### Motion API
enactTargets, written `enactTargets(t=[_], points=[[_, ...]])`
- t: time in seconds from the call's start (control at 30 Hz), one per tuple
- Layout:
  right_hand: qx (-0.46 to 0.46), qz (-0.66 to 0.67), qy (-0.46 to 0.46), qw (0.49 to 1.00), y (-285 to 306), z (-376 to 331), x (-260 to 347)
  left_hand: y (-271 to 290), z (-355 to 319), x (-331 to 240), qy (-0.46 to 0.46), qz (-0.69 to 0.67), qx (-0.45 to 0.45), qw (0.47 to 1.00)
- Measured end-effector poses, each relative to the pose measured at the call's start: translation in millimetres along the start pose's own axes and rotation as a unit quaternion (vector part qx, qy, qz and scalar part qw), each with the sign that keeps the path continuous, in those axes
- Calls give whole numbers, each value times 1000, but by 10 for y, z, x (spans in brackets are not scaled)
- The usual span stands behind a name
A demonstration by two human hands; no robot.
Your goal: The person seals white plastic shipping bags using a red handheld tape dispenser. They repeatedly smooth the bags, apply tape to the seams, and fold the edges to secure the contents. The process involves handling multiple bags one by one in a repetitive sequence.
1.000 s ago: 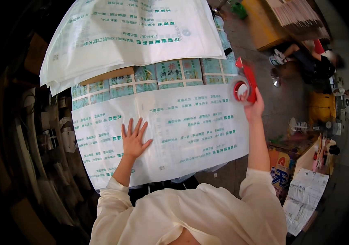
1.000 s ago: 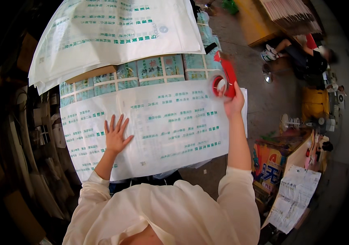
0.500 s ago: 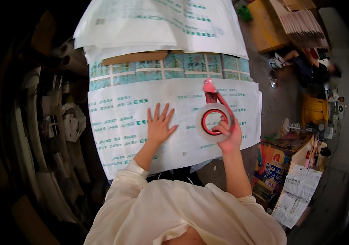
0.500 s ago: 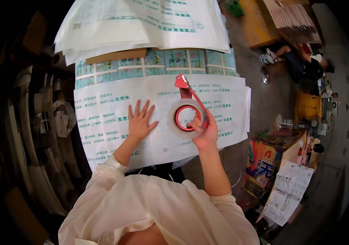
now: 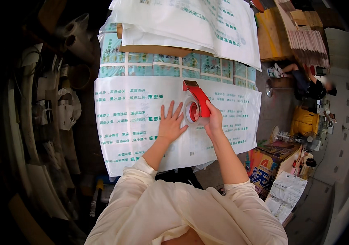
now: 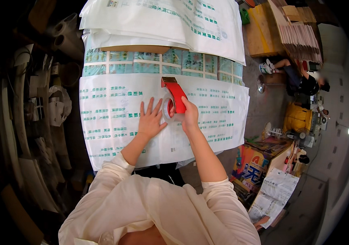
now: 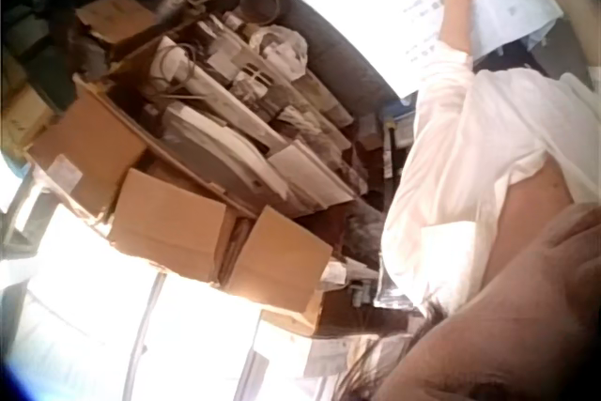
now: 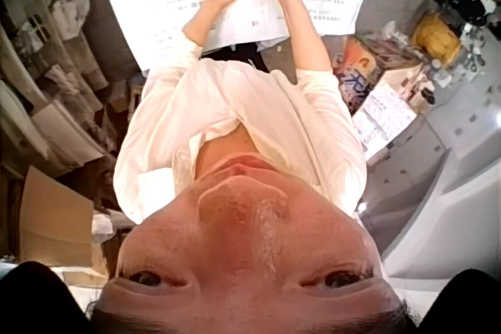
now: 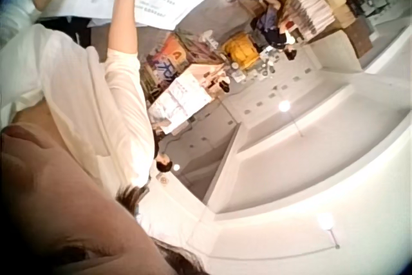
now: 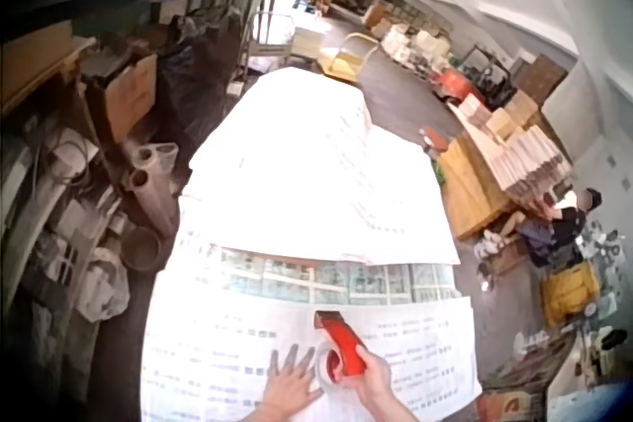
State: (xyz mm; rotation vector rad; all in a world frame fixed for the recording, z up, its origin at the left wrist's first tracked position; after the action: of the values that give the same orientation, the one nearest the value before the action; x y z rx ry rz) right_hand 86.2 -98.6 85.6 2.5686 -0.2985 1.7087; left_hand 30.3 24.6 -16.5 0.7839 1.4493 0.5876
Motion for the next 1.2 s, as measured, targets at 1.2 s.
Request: enactTargets(t=[1.2], points=[[-5,-69,-101,993,-287,585,-76,8,-15,6,-15,-35,-53,998]])
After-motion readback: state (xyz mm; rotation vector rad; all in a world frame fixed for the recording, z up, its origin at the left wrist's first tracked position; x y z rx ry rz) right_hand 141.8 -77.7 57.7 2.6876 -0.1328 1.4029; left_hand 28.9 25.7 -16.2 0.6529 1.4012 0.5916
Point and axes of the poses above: each hand's wrist, its own z-axis towards the middle knuckle, its own y-axis out of the back of the hand, x = y × z, the point moved 4 cm from there along z, towards the middle knuckle, and after that the axes turned 11 degrees about y, right-handed, at the moved point
